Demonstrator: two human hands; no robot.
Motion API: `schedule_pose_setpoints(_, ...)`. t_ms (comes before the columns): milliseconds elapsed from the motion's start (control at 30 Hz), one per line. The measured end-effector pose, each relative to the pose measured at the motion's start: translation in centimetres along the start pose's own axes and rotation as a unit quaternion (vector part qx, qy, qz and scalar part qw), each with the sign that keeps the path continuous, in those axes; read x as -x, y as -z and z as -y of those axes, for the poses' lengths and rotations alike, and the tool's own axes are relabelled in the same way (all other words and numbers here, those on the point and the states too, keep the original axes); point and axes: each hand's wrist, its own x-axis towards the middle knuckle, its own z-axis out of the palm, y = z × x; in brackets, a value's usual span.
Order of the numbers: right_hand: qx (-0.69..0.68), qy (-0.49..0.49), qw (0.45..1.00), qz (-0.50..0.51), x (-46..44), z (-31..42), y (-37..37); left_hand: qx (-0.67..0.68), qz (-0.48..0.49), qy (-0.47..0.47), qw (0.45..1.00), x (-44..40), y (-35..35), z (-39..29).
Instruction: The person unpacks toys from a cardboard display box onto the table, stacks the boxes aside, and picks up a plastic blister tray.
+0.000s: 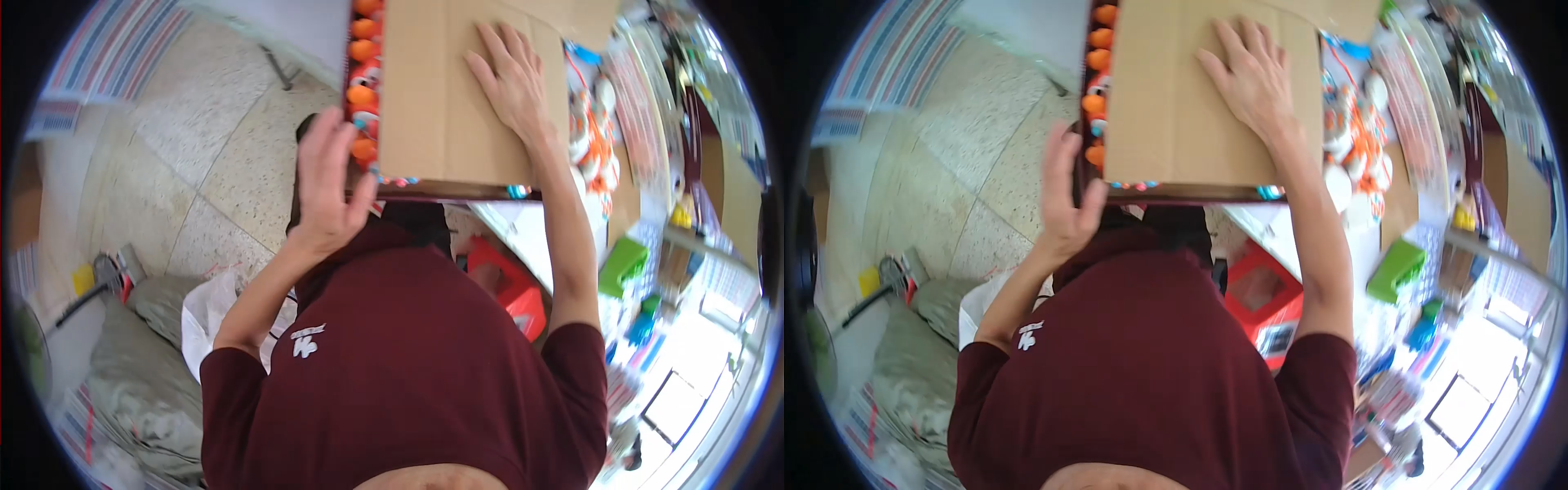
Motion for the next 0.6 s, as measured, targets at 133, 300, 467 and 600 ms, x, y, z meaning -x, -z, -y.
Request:
schedule_pose_setpoints(133,-0.065,-0.040,0.995,0.057,-0.2,1.8,3.0,-0.037,0.018,-0.078,0.996,-5.1,0.1,-2.3)
schedule_pose_setpoints(300,-0.100,-0.042,0.994,0.027,0.3,1.0,2.6,-0.169,0.177,-0.188,0.951,-10.3,-4.0,-4.0)
schedule_pose_setpoints(467,-0.164,-0.041,0.985,-0.034,0.8,-1.0,0.8,-0.192,0.218,-0.236,0.927,-12.2,-7.7,-4.1)
schedule_pose_setpoints(600,-0.125,-0.035,0.979,-0.154,0.7,-2.3,-1.6,-0.157,0.244,-0.229,0.929,-13.7,-9.7,-3.7)
